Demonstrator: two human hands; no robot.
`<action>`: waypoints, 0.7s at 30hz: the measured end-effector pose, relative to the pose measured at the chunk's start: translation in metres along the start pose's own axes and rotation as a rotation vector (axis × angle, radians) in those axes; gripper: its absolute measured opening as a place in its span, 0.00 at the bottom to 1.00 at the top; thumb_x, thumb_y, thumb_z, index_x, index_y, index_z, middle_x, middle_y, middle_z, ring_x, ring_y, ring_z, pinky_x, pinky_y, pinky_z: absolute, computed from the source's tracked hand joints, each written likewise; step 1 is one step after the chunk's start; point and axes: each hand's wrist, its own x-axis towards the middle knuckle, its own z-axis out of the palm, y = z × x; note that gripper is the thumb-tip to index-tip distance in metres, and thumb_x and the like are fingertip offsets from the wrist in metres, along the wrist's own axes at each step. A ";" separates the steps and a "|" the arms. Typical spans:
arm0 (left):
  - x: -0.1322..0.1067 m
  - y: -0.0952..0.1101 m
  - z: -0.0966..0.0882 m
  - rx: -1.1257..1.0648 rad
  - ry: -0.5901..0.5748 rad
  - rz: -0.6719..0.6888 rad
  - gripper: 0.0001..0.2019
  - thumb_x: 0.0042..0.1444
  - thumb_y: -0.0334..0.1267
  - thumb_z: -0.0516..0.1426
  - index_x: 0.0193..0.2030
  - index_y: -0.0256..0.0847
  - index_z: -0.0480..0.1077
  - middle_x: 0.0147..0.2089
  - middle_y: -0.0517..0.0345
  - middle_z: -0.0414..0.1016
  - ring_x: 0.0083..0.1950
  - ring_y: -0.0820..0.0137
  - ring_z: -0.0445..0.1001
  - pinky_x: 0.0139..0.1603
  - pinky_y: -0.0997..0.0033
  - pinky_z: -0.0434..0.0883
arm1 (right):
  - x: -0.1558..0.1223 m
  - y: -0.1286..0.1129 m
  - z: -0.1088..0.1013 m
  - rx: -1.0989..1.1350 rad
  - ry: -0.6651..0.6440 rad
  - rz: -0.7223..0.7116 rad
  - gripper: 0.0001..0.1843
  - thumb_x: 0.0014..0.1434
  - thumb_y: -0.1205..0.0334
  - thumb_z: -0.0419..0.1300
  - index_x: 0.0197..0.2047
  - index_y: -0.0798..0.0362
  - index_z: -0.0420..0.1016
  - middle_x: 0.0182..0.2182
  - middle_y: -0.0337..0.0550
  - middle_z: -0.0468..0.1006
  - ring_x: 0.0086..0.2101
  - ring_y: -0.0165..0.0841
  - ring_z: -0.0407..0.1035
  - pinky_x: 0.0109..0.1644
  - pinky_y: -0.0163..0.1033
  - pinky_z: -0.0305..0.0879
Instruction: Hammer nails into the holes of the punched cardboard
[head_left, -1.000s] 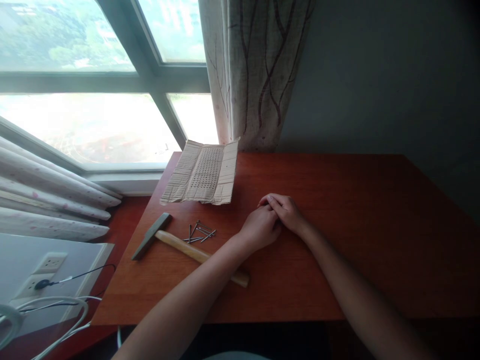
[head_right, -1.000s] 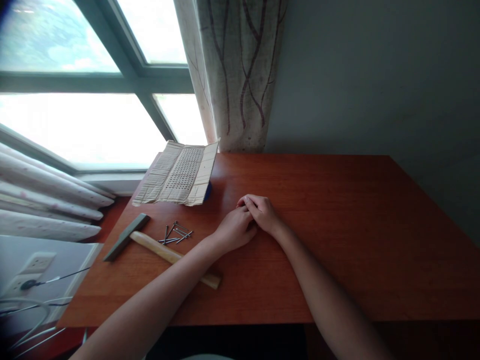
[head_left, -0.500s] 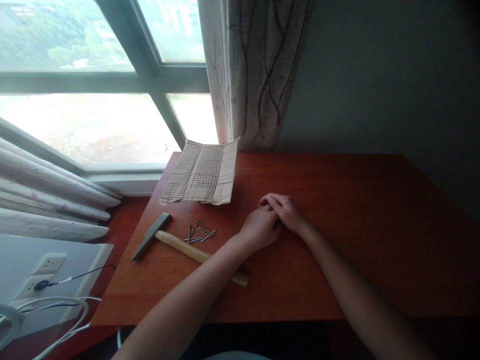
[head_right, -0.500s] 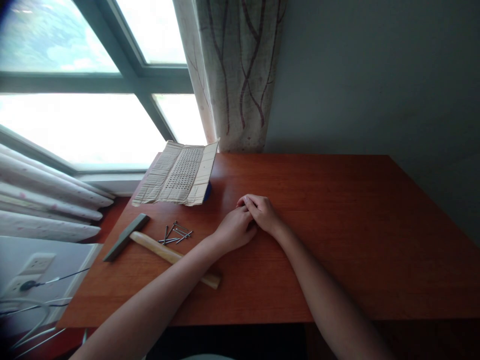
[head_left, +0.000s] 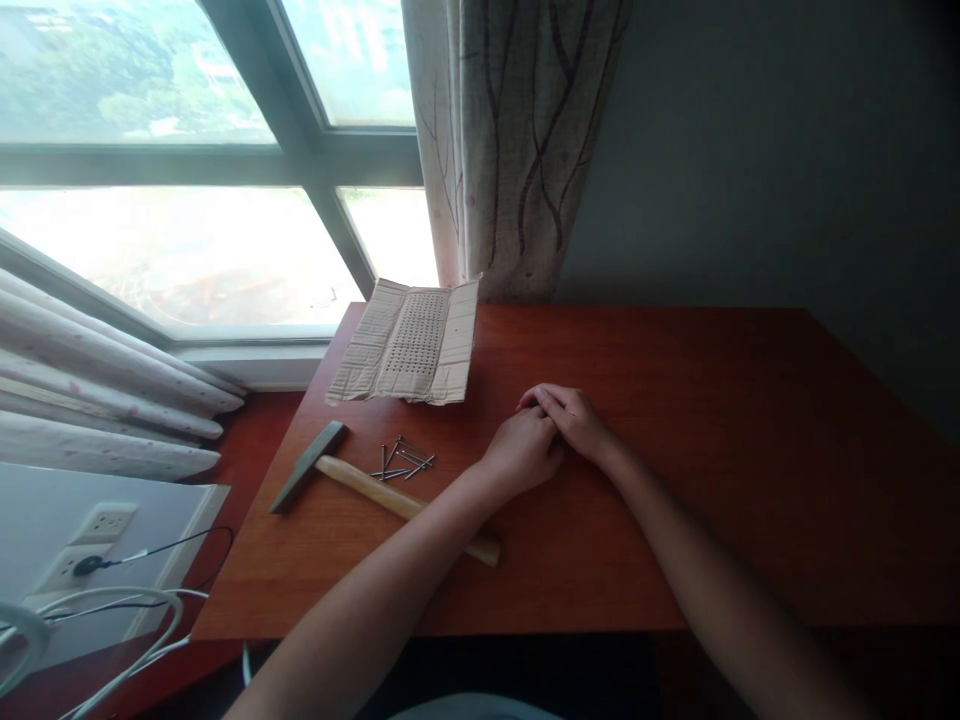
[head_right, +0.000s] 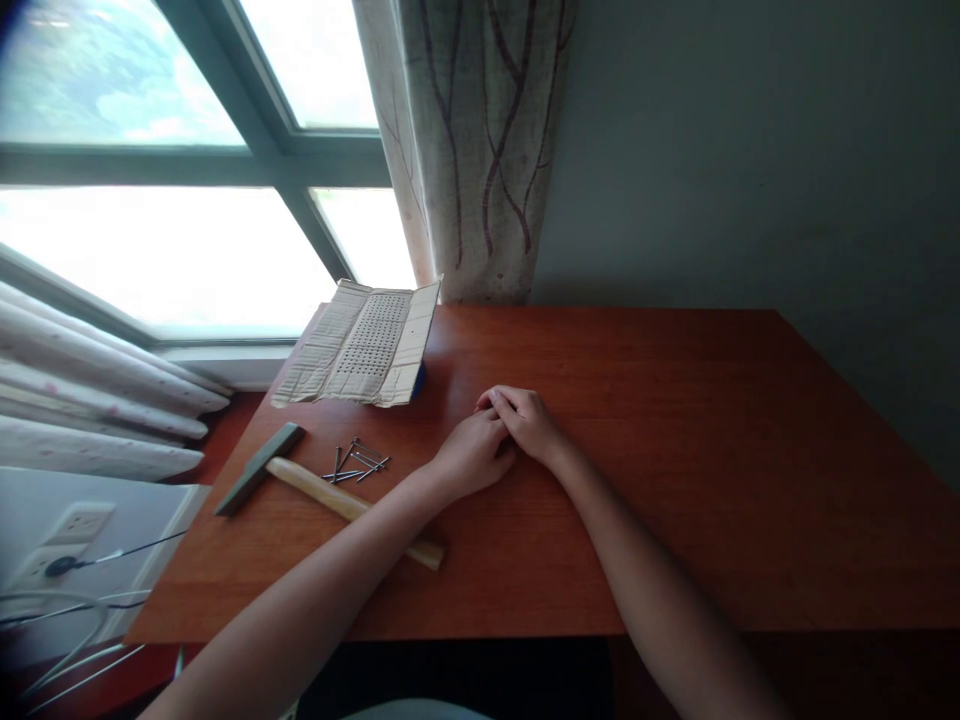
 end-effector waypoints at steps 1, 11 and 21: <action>0.000 0.000 0.000 0.000 0.002 0.000 0.16 0.57 0.30 0.57 0.50 0.33 0.78 0.51 0.40 0.80 0.52 0.54 0.79 0.51 0.57 0.78 | 0.000 0.000 0.000 0.003 -0.001 0.003 0.22 0.71 0.49 0.50 0.37 0.51 0.80 0.36 0.44 0.84 0.41 0.39 0.77 0.50 0.43 0.69; -0.003 0.005 -0.001 0.019 -0.004 0.007 0.14 0.58 0.28 0.55 0.49 0.27 0.77 0.48 0.36 0.82 0.49 0.52 0.81 0.47 0.59 0.78 | -0.011 -0.040 0.009 0.073 0.009 0.103 0.19 0.66 0.46 0.56 0.39 0.52 0.80 0.40 0.46 0.84 0.45 0.40 0.77 0.57 0.46 0.69; -0.093 0.067 -0.026 -0.082 -0.009 0.219 0.10 0.65 0.34 0.54 0.43 0.40 0.77 0.41 0.50 0.83 0.42 0.60 0.81 0.46 0.60 0.76 | -0.058 -0.081 0.026 0.492 -0.434 0.208 0.16 0.66 0.52 0.59 0.49 0.53 0.77 0.45 0.47 0.83 0.46 0.37 0.76 0.54 0.44 0.73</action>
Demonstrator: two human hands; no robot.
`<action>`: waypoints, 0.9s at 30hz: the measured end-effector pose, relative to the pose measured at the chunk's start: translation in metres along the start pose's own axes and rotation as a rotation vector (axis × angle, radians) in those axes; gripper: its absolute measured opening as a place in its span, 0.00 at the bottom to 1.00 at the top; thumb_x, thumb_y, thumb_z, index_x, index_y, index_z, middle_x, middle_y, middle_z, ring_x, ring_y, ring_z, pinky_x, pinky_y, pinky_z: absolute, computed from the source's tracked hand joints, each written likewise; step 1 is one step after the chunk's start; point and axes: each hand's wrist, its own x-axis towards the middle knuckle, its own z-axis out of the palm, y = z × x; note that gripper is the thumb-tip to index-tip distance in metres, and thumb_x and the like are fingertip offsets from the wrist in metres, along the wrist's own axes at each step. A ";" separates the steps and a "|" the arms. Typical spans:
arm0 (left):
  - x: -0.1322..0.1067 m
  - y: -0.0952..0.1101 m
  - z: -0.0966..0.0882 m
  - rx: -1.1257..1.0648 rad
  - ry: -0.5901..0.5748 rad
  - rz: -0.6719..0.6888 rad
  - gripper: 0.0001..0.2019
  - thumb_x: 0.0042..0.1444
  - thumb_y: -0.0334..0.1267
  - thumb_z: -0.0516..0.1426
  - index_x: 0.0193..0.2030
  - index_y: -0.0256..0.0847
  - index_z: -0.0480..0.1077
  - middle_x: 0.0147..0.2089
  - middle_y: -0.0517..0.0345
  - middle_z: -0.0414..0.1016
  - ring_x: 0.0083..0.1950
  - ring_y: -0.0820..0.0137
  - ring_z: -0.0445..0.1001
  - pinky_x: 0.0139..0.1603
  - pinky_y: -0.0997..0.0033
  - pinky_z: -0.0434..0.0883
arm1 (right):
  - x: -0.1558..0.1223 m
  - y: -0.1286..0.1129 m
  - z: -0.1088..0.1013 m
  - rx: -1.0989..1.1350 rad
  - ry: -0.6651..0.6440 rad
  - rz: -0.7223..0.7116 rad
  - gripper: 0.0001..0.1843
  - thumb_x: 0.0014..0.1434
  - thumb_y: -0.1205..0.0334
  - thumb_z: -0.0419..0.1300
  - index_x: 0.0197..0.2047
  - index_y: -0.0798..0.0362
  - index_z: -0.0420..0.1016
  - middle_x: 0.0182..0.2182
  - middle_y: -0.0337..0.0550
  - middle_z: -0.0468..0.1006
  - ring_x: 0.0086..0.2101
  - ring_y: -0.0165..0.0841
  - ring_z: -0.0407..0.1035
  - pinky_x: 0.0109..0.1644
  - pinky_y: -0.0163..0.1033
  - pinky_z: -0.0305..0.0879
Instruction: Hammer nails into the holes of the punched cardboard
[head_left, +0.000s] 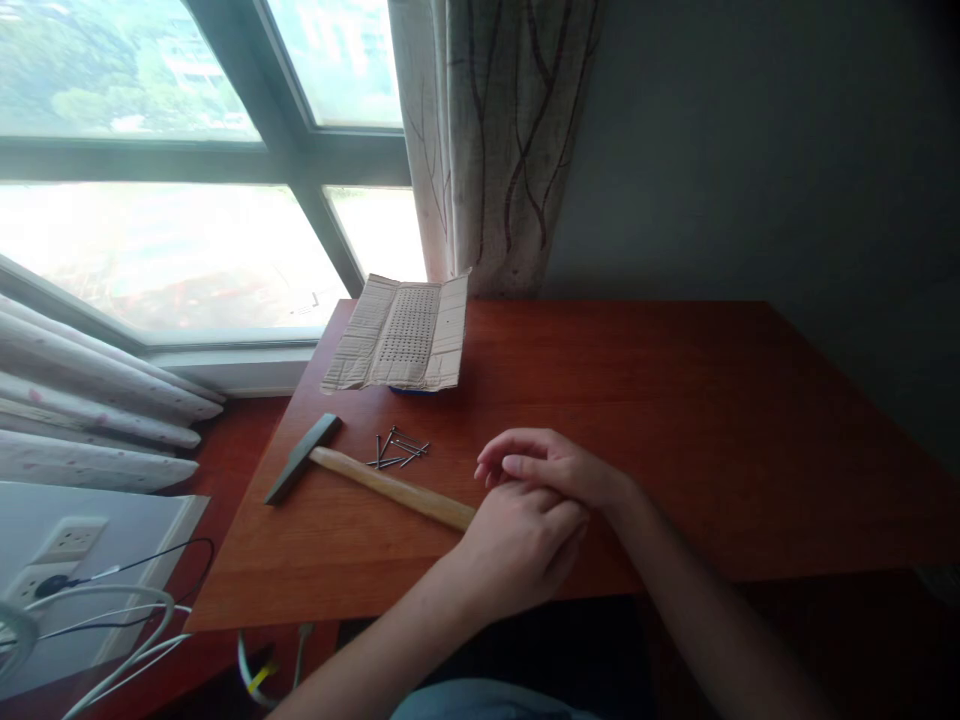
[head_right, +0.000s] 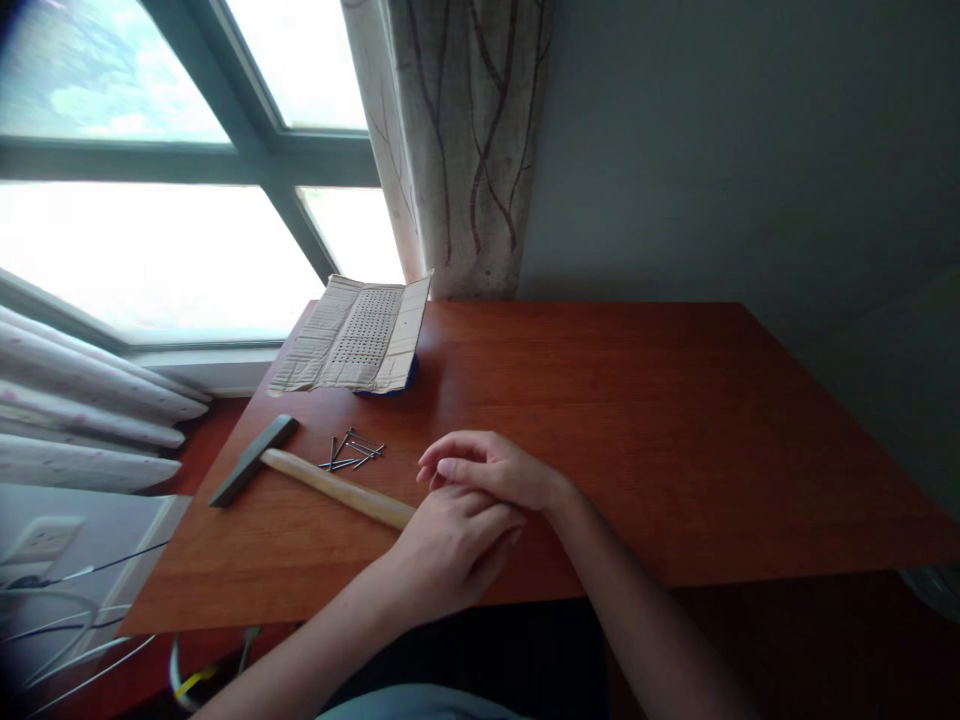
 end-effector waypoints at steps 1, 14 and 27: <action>-0.010 0.008 0.002 -0.058 -0.022 0.026 0.10 0.65 0.33 0.54 0.44 0.40 0.77 0.40 0.52 0.83 0.40 0.62 0.81 0.44 0.63 0.76 | 0.003 0.002 0.010 -0.081 0.018 0.008 0.14 0.65 0.53 0.61 0.48 0.53 0.77 0.45 0.46 0.82 0.45 0.36 0.76 0.52 0.43 0.73; -0.083 0.019 0.040 -0.143 0.060 -0.148 0.12 0.59 0.27 0.54 0.42 0.44 0.78 0.34 0.56 0.82 0.31 0.65 0.79 0.33 0.67 0.73 | 0.053 0.024 0.095 -1.303 0.039 -0.126 0.14 0.63 0.61 0.58 0.50 0.58 0.71 0.45 0.53 0.76 0.42 0.46 0.75 0.36 0.47 0.75; -0.078 0.024 0.047 -0.254 0.082 -0.216 0.13 0.54 0.25 0.55 0.42 0.41 0.76 0.39 0.54 0.82 0.37 0.63 0.78 0.37 0.68 0.71 | 0.020 0.016 0.089 -0.889 0.248 -0.377 0.16 0.52 0.68 0.59 0.46 0.51 0.73 0.41 0.43 0.78 0.37 0.34 0.76 0.37 0.36 0.73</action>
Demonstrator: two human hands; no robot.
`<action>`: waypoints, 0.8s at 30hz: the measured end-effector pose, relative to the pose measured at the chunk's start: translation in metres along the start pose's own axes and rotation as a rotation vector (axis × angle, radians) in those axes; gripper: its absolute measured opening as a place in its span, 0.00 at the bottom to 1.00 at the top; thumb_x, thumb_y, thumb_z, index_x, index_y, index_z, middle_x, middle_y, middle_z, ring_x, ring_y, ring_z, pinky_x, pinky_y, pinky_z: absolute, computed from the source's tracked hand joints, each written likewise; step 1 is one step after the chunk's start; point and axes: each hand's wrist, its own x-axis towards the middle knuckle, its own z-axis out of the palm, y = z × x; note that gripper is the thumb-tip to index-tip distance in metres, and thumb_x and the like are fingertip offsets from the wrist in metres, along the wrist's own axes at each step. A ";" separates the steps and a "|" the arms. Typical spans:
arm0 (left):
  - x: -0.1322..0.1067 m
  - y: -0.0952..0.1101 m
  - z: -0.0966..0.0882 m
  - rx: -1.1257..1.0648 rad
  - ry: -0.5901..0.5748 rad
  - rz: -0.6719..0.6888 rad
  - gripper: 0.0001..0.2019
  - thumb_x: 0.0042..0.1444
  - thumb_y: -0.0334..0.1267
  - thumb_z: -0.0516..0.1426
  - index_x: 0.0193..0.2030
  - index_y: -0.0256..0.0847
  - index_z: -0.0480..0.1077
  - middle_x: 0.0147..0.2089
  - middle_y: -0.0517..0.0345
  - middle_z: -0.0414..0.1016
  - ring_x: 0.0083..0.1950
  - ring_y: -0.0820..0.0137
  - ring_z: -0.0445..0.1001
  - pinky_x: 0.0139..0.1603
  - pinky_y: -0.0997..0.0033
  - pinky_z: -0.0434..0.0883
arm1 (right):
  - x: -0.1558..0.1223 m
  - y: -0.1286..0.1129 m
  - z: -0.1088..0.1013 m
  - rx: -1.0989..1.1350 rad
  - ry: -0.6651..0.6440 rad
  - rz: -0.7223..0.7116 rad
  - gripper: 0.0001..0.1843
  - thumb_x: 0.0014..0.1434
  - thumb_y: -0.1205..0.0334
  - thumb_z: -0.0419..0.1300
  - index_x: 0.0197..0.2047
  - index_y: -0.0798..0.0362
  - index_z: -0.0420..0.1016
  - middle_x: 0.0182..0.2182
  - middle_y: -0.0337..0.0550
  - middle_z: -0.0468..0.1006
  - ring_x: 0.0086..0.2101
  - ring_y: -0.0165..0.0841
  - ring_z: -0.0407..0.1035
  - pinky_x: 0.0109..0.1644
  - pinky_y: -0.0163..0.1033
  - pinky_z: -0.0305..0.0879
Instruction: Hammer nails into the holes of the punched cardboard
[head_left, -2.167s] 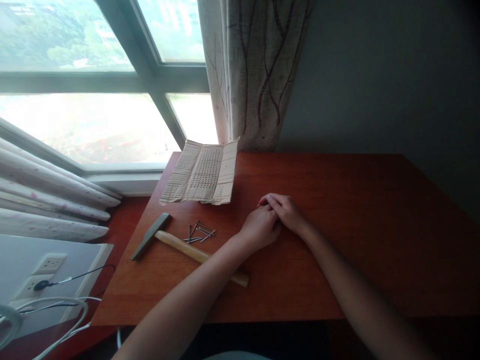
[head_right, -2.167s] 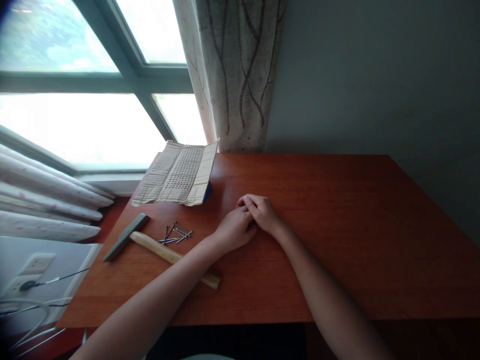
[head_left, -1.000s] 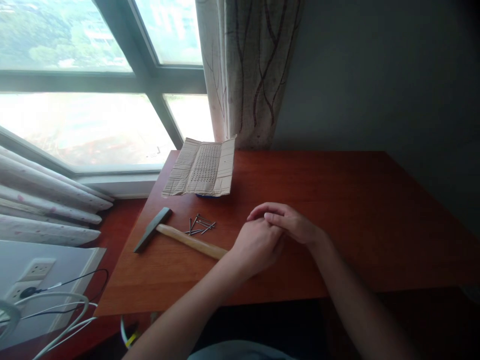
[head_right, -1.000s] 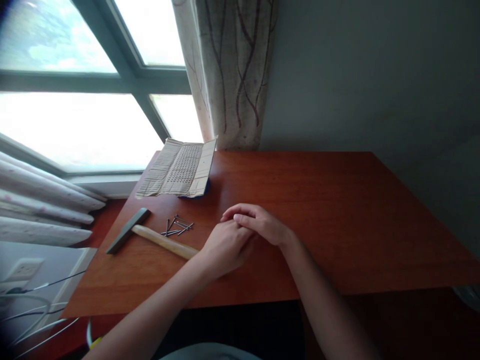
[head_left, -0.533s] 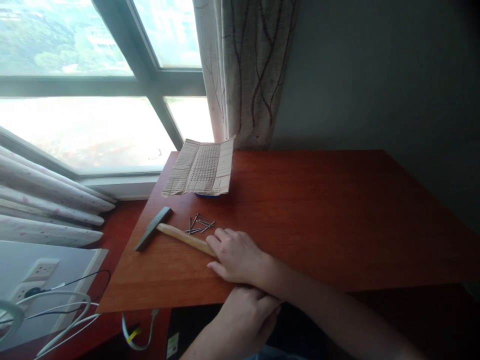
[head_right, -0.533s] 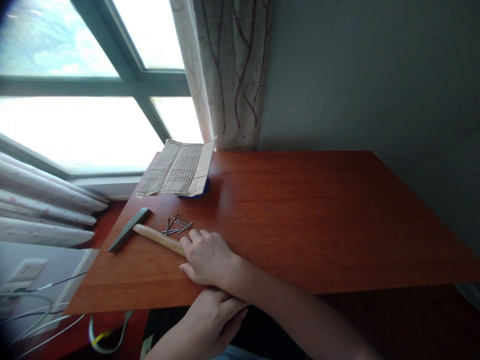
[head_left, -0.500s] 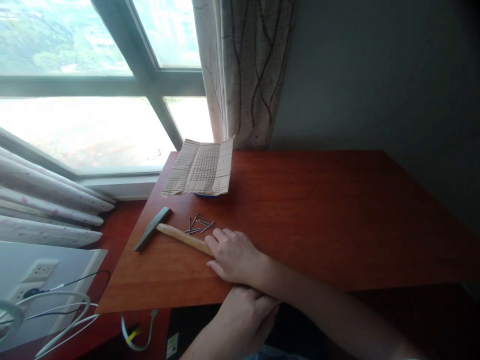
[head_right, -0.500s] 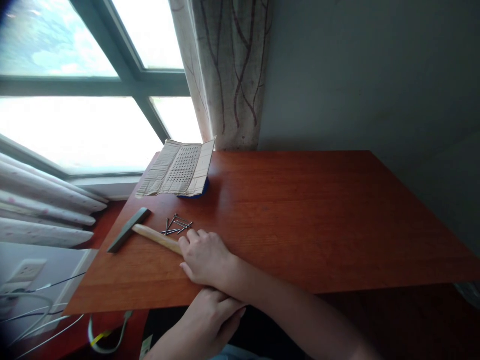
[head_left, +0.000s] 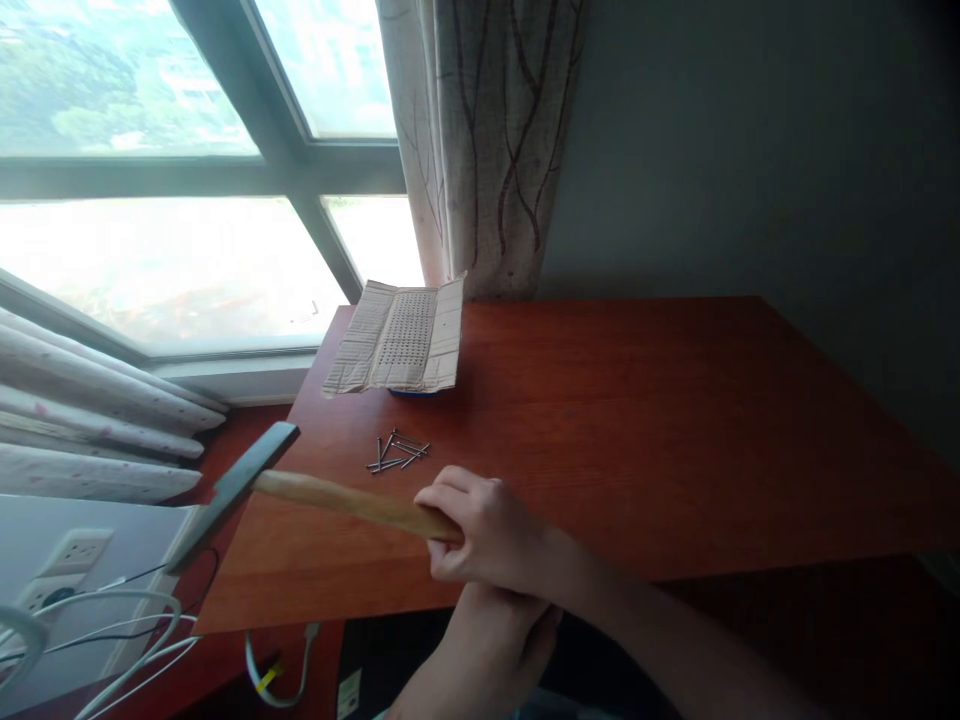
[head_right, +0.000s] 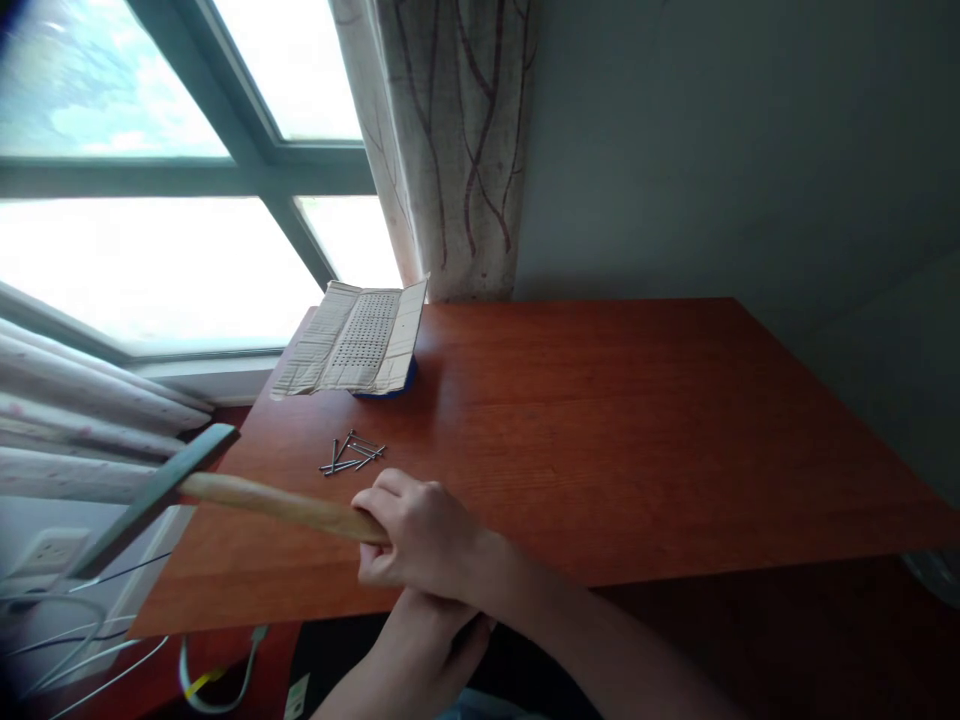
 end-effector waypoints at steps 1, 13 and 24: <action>0.001 0.001 -0.003 -0.002 -0.002 -0.014 0.14 0.55 0.25 0.55 0.44 0.41 0.76 0.41 0.53 0.82 0.39 0.61 0.78 0.39 0.67 0.71 | -0.009 -0.001 -0.009 0.073 0.094 -0.034 0.19 0.51 0.69 0.60 0.48 0.51 0.73 0.41 0.43 0.78 0.38 0.34 0.76 0.39 0.35 0.74; 0.049 -0.035 -0.074 0.016 -0.024 -0.067 0.13 0.62 0.26 0.53 0.48 0.40 0.75 0.40 0.55 0.78 0.39 0.69 0.76 0.41 0.73 0.69 | -0.118 0.083 -0.138 -0.342 0.689 0.495 0.13 0.56 0.63 0.64 0.46 0.50 0.76 0.37 0.42 0.76 0.35 0.36 0.74 0.38 0.41 0.74; 0.047 -0.053 -0.066 -0.001 -0.034 -0.087 0.11 0.65 0.28 0.53 0.47 0.41 0.75 0.42 0.55 0.79 0.43 0.67 0.77 0.44 0.71 0.69 | -0.143 0.165 -0.161 -0.447 0.655 0.870 0.20 0.49 0.53 0.63 0.43 0.54 0.79 0.36 0.47 0.77 0.32 0.38 0.72 0.39 0.46 0.70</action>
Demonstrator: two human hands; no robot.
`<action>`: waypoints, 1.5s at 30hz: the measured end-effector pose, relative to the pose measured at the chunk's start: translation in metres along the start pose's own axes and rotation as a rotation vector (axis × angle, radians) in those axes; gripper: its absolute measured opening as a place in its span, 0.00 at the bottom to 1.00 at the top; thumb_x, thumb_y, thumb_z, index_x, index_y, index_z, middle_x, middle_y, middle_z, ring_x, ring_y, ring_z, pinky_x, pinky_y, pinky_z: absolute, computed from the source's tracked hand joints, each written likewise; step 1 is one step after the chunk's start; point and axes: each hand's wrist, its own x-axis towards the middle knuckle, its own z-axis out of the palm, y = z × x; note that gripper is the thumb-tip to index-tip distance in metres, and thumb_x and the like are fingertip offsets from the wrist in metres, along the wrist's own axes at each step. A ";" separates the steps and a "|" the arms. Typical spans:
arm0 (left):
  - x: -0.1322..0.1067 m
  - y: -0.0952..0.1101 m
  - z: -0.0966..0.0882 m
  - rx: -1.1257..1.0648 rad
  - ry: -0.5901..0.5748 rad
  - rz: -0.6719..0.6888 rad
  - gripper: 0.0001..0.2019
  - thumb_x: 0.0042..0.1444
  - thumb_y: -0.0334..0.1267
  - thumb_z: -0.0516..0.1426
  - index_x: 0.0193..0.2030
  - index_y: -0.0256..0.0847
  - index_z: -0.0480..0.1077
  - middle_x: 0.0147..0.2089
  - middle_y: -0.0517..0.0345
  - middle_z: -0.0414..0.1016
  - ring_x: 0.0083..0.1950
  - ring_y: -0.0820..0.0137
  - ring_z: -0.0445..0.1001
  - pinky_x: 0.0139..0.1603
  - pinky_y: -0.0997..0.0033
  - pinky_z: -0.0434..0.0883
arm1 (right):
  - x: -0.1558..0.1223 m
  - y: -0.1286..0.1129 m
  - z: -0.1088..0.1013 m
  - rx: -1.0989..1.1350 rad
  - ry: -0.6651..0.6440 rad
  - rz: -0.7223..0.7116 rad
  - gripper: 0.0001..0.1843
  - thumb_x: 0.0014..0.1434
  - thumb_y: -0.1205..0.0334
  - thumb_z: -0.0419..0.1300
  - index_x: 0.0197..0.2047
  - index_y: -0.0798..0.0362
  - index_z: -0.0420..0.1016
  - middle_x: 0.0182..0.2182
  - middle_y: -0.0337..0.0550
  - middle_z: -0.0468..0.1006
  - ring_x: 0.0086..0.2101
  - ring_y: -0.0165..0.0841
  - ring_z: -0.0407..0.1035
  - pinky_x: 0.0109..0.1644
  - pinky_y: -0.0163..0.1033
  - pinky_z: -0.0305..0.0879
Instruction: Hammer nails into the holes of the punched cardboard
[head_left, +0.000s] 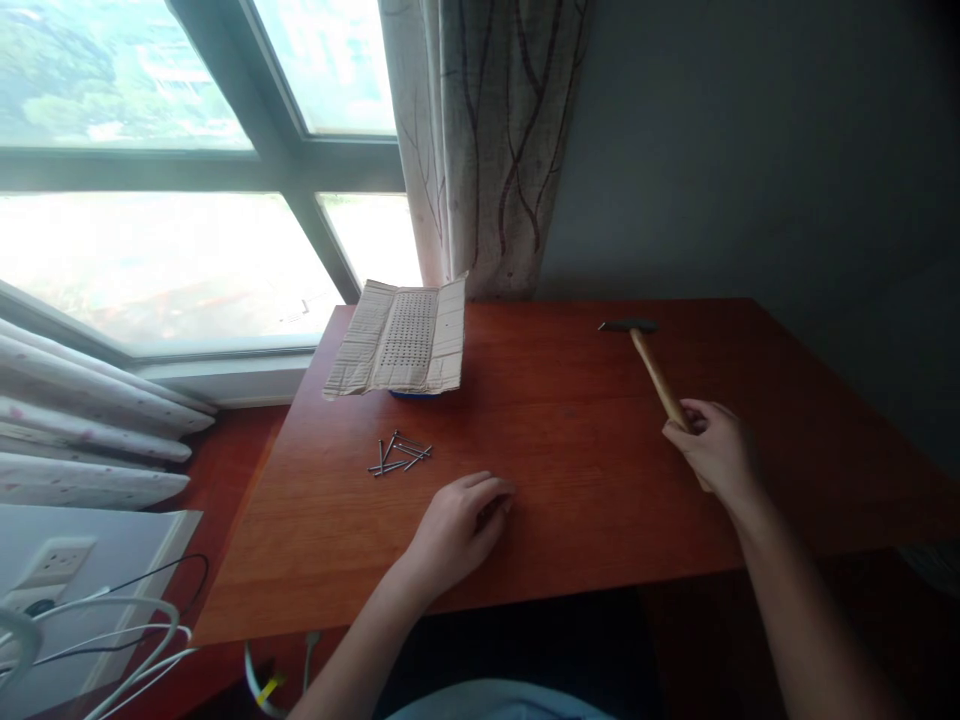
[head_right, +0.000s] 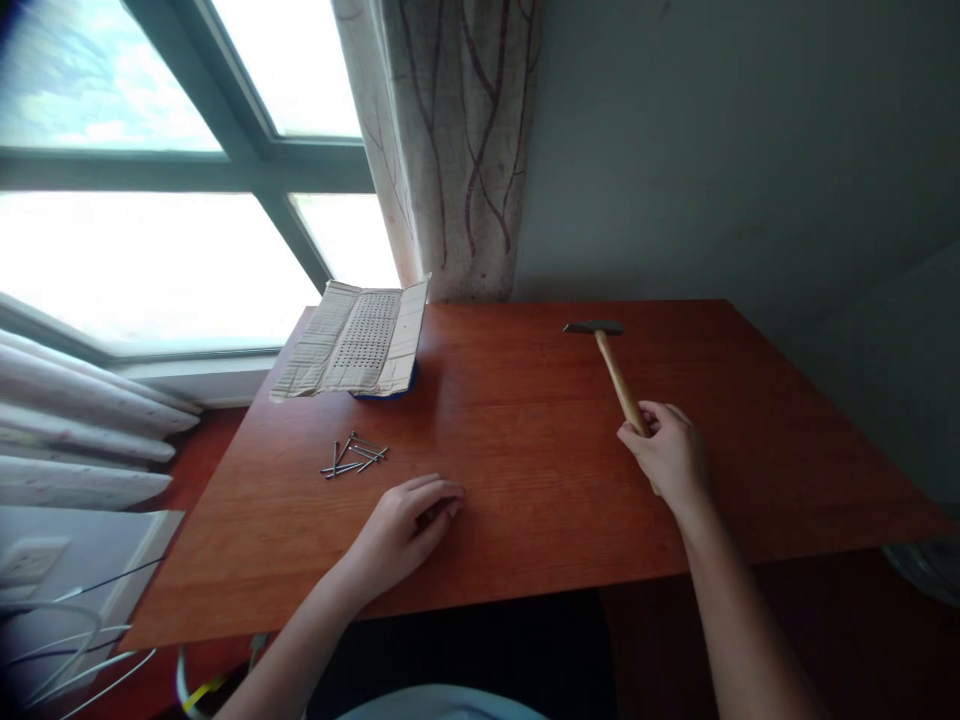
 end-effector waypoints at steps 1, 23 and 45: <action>0.000 0.000 0.000 -0.003 -0.002 0.001 0.11 0.65 0.28 0.53 0.47 0.41 0.75 0.42 0.55 0.79 0.43 0.67 0.77 0.44 0.71 0.69 | 0.002 0.001 0.001 -0.027 -0.005 -0.009 0.19 0.49 0.53 0.63 0.42 0.54 0.79 0.36 0.47 0.77 0.32 0.39 0.72 0.40 0.46 0.69; 0.002 0.003 -0.007 -0.094 -0.008 -0.014 0.10 0.65 0.30 0.54 0.46 0.41 0.76 0.41 0.54 0.79 0.43 0.67 0.76 0.45 0.70 0.70 | 0.010 0.011 0.008 -0.180 -0.080 -0.046 0.20 0.51 0.50 0.62 0.42 0.53 0.80 0.35 0.47 0.77 0.32 0.41 0.71 0.38 0.47 0.68; 0.004 -0.034 -0.159 -0.549 1.227 -0.169 0.07 0.47 0.33 0.62 0.35 0.38 0.77 0.26 0.63 0.73 0.24 0.76 0.64 0.24 0.76 0.57 | -0.003 0.003 0.012 -0.362 -0.134 -0.183 0.21 0.63 0.50 0.56 0.51 0.54 0.78 0.43 0.55 0.78 0.39 0.46 0.75 0.40 0.48 0.68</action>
